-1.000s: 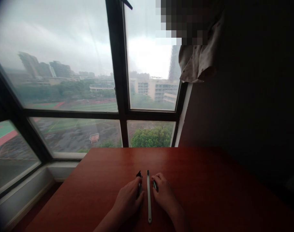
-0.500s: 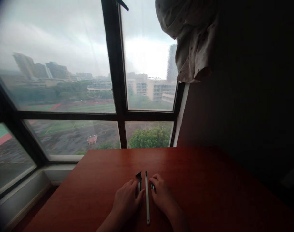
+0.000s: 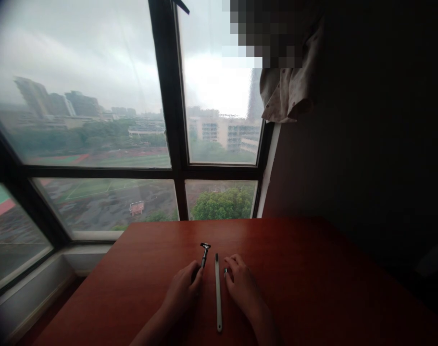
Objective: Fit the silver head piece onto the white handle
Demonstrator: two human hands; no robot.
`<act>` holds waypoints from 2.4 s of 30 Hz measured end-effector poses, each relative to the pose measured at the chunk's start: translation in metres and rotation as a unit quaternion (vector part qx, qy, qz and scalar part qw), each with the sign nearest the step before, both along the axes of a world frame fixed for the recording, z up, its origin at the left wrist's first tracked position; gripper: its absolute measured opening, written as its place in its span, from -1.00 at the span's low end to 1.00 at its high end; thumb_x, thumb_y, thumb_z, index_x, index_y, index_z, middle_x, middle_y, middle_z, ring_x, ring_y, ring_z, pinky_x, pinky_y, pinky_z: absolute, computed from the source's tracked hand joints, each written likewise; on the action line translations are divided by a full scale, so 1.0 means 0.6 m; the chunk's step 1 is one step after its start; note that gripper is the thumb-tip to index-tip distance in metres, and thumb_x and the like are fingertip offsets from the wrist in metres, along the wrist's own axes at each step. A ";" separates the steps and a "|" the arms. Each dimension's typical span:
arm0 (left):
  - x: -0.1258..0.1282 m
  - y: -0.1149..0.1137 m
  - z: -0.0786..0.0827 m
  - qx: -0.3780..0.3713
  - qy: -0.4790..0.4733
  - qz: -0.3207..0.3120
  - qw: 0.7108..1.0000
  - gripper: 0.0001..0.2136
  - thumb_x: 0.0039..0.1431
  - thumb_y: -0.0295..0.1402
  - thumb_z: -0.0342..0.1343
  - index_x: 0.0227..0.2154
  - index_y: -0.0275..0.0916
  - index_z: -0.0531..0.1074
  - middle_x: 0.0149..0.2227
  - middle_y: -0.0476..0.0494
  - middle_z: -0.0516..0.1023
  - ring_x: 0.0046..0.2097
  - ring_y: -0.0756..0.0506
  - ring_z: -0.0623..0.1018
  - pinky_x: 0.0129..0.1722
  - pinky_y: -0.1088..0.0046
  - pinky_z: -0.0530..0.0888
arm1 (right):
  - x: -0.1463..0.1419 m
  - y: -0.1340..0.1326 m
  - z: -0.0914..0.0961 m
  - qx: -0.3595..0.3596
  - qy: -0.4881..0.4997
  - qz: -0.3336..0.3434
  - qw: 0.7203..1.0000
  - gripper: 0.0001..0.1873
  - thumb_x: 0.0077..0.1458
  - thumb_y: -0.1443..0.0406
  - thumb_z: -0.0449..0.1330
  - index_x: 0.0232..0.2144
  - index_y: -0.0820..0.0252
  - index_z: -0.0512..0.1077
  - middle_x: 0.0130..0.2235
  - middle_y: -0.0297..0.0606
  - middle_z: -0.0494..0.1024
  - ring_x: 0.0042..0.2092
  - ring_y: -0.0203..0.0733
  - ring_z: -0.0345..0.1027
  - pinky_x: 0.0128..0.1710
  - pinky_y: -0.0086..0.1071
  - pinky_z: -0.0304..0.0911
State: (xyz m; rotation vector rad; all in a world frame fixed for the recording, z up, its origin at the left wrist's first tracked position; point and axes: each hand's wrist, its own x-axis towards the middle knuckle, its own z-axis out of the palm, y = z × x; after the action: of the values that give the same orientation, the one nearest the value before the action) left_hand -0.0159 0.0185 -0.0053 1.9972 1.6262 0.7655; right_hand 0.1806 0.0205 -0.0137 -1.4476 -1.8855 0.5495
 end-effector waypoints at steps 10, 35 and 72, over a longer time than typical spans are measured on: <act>0.006 0.011 0.001 -0.233 -0.462 -0.120 0.847 -0.58 0.05 0.07 0.08 -0.33 -0.23 0.28 -0.54 0.09 0.32 -0.56 0.03 0.40 -0.54 0.52 0.31 | -0.004 0.008 0.010 -0.024 0.198 0.002 0.980 -0.63 0.09 0.24 0.12 -0.06 0.24 0.44 -0.20 -0.16 0.51 -0.31 -0.18 0.40 -0.35 -0.40 0.34; 0.007 0.006 0.023 -0.251 -0.337 -0.086 0.904 -0.32 -0.03 0.31 -0.18 -0.69 -0.28 0.38 -0.82 0.13 0.07 -0.72 0.07 0.10 -0.65 0.50 -0.01 | -0.019 -0.016 0.039 -0.071 0.321 0.089 0.940 -0.59 0.07 0.08 0.22 -0.10 0.19 0.48 -0.28 -0.19 0.53 -0.32 -0.19 0.35 -0.40 -0.41 0.27; 0.008 0.007 0.017 -0.280 -0.418 -0.080 0.860 -0.39 -0.07 0.28 -0.06 -0.68 -0.26 0.35 -0.84 0.17 0.04 -0.75 0.10 0.04 -0.71 0.52 -0.09 | 0.068 -0.008 0.050 -0.071 0.117 0.013 0.991 -0.57 -0.03 0.19 0.25 -0.08 0.20 0.48 -0.32 -0.24 0.56 -0.30 -0.15 0.42 -0.27 -0.37 0.29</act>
State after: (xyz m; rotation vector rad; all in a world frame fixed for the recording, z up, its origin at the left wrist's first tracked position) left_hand -0.0110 0.0224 0.0047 1.1087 0.9764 0.8093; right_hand 0.2214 0.0155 0.0161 -1.3817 -1.7116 0.8424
